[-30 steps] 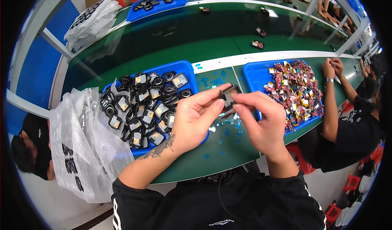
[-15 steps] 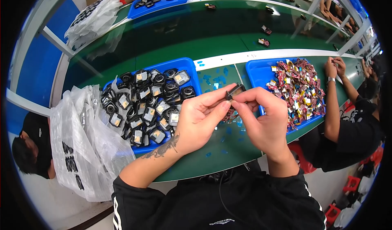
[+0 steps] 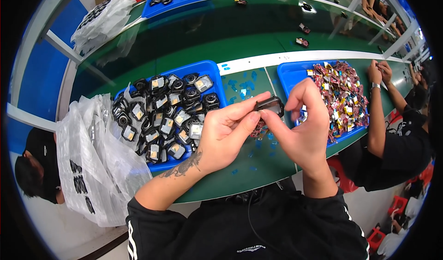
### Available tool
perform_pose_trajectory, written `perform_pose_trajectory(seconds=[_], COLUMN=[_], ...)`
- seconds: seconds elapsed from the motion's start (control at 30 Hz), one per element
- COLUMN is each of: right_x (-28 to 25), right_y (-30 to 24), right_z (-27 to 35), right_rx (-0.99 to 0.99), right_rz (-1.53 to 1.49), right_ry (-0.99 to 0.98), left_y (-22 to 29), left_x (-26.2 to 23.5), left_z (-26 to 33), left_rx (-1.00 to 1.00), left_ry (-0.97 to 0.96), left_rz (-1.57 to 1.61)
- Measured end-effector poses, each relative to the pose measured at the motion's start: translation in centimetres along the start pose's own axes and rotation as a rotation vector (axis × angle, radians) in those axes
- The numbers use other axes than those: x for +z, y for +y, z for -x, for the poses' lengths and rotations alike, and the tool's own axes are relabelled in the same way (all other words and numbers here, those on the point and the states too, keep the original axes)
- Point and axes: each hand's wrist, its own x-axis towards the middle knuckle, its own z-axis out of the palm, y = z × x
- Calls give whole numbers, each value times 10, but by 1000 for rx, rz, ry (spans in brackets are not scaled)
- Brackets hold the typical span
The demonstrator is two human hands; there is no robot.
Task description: Assembling small electronic components by connecting batteries and wiring into a housing unit.
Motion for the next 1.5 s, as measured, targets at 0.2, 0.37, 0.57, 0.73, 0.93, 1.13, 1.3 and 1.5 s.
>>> perform_pose_trajectory(seconds=[0.2,0.37,0.57,0.73,0.93,1.13,1.3,1.5], right_x=[13,21,28,18,3,-2,-9,-21], right_y=[15,13,20,12,22,16,18,19], right_z=[1,13,23,17,16,21,27,16], right_rx=[-28,-231,-205,276,583,431,215,-122], right_rz=[-101,3,-63,-727,-1257,-1046,-625,-221], right_ry=[-63,33,3,-17,-166,-144,-44,-183], left_y=[-3,-3,1,17,24,15,18,16], left_x=[0,-2,-2,-12,-5,-10,-8,-16], left_z=[-4,-9,-10,-8,-7,-10,-11,-8], left_rx=[-26,-61,-45,336,432,603,649,290], left_ry=[24,198,256,-15,0,12,11,-205], left_rz=[12,134,146,-707,-779,-988,-1015,-717])
